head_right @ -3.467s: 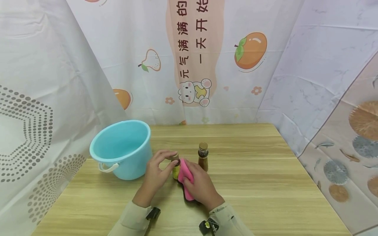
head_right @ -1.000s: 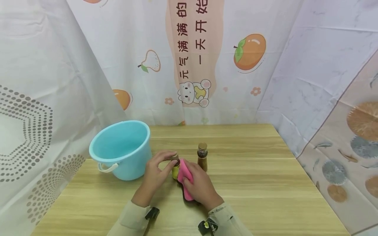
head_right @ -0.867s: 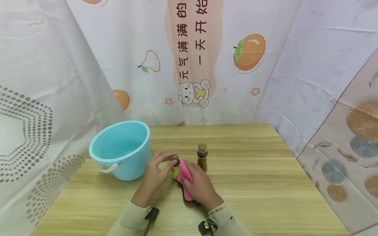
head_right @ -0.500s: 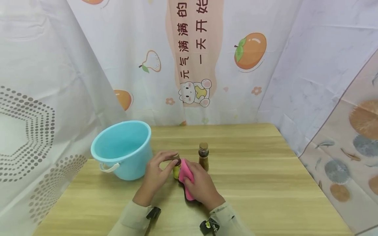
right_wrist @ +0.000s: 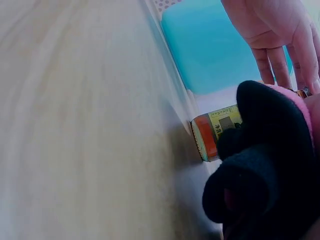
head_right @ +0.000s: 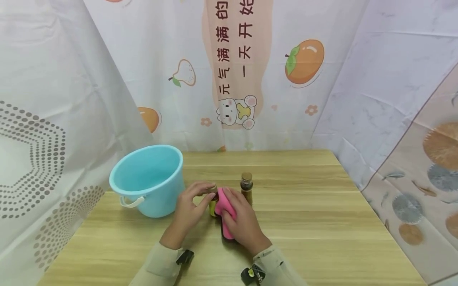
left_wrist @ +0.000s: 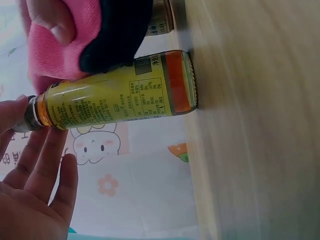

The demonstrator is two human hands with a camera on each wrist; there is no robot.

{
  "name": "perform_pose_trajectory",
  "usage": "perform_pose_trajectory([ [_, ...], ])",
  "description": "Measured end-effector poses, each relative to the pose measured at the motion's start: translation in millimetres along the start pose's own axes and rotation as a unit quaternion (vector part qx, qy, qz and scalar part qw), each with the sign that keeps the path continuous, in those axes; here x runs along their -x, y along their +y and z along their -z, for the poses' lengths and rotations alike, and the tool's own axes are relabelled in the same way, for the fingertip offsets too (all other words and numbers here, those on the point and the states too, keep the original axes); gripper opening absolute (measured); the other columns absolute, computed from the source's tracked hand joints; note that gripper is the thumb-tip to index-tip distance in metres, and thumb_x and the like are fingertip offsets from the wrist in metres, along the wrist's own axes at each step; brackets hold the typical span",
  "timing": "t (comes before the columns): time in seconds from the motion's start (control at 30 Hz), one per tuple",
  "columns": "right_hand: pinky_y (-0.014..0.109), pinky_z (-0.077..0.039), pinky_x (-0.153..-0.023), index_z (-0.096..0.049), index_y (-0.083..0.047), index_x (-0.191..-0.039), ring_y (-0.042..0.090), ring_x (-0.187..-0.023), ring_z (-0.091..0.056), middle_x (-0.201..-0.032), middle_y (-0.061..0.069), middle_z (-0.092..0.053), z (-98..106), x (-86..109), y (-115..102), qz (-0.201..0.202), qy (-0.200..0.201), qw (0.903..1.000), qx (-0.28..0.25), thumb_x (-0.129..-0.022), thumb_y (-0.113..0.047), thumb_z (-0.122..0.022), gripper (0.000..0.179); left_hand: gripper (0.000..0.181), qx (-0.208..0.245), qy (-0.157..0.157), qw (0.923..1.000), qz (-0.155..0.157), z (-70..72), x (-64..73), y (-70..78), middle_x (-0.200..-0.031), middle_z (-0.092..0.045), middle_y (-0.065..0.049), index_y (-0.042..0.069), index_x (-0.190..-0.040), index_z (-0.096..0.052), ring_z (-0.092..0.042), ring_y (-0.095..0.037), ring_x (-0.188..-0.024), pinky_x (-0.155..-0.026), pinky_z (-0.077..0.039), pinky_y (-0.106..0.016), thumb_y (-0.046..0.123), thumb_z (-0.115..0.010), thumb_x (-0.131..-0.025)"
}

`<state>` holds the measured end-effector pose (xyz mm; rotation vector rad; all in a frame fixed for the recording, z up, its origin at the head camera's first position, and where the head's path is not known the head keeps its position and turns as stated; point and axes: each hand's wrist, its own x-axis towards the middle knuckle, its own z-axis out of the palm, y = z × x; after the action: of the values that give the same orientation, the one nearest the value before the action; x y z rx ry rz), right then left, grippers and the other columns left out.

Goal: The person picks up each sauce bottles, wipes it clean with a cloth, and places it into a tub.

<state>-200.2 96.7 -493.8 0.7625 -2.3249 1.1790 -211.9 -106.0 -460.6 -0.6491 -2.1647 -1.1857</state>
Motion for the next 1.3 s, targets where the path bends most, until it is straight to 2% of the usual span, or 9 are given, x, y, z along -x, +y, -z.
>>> perform_pose_trajectory([
  [0.13, 0.047, -0.053, -0.107, -0.05, -0.019, -0.155, 0.024, -0.135, -0.058, -0.153, 0.006, -0.053, 0.6, -0.4, -0.1, 0.009, 0.009, 0.9999, -0.011, -0.095, -0.011, -0.074, 0.065, 0.028, 0.008, -0.006, 0.9999, 0.009, 0.2, 0.7, -0.2, -0.121, -0.07, 0.005, 0.023, -0.125, -0.074, -0.074, -0.009, -0.102, -0.085, -0.062, -0.046, 0.02, -0.075, -0.097],
  [0.3, 0.048, -0.052, -0.108, -0.049, -0.018, -0.155, 0.024, -0.137, -0.056, -0.154, 0.007, -0.052, 0.3, -0.9, -0.6, 0.006, 0.007, 0.9998, -0.015, -0.095, -0.012, -0.074, 0.065, 0.028, 0.006, -0.011, 0.9998, 0.014, 0.4, 0.6, -1.1, -0.122, -0.07, 0.006, 0.024, -0.125, -0.074, -0.073, -0.008, -0.102, -0.084, -0.062, -0.047, 0.021, -0.075, -0.097],
  [0.6, 0.047, -0.055, -0.103, -0.049, -0.017, -0.155, 0.021, -0.13, -0.061, -0.148, 0.004, -0.057, -2.4, 0.1, 1.8, 0.01, -0.009, 0.9999, 0.002, -0.093, -0.009, -0.075, 0.068, 0.027, 0.001, -0.002, 1.0, -0.003, 1.3, 1.1, -0.7, -0.122, -0.07, 0.006, 0.02, -0.123, -0.075, -0.074, -0.008, -0.1, -0.077, -0.061, -0.047, 0.019, -0.076, -0.096],
  [0.83, 0.045, -0.055, -0.104, -0.05, -0.02, -0.154, 0.017, -0.128, -0.061, -0.144, 0.001, -0.06, 0.1, -0.1, 1.2, -0.03, -0.035, 0.9989, -0.006, -0.093, -0.01, -0.075, 0.067, 0.028, 0.002, -0.004, 1.0, -0.003, 1.0, 0.1, -1.7, -0.122, -0.07, 0.007, 0.025, -0.125, -0.074, -0.074, -0.009, -0.1, -0.078, -0.061, -0.046, 0.02, -0.075, -0.097],
  [1.07, 0.044, -0.055, -0.103, -0.048, -0.023, -0.156, 0.016, -0.126, -0.061, -0.145, 0.002, -0.059, 0.5, 1.9, 1.2, -0.087, -0.075, 0.9933, -0.011, -0.096, -0.013, -0.072, 0.066, 0.027, -0.001, -0.006, 1.0, -0.003, 0.5, -0.6, -1.9, -0.12, -0.071, 0.004, 0.023, -0.124, -0.073, -0.075, -0.011, -0.1, -0.079, -0.062, -0.045, 0.019, -0.074, -0.098],
  [1.3, 0.045, -0.054, -0.105, -0.047, -0.022, -0.157, 0.019, -0.126, -0.061, -0.144, 0.004, -0.06, -0.8, 1.3, 1.3, -0.109, -0.092, 0.9897, -0.001, -0.095, -0.014, -0.074, 0.067, 0.025, -0.002, -0.004, 1.0, -0.008, 0.8, -1.8, -1.9, -0.121, -0.071, 0.003, 0.02, -0.123, -0.073, -0.075, -0.012, -0.101, -0.082, -0.063, -0.044, 0.017, -0.073, -0.098],
])
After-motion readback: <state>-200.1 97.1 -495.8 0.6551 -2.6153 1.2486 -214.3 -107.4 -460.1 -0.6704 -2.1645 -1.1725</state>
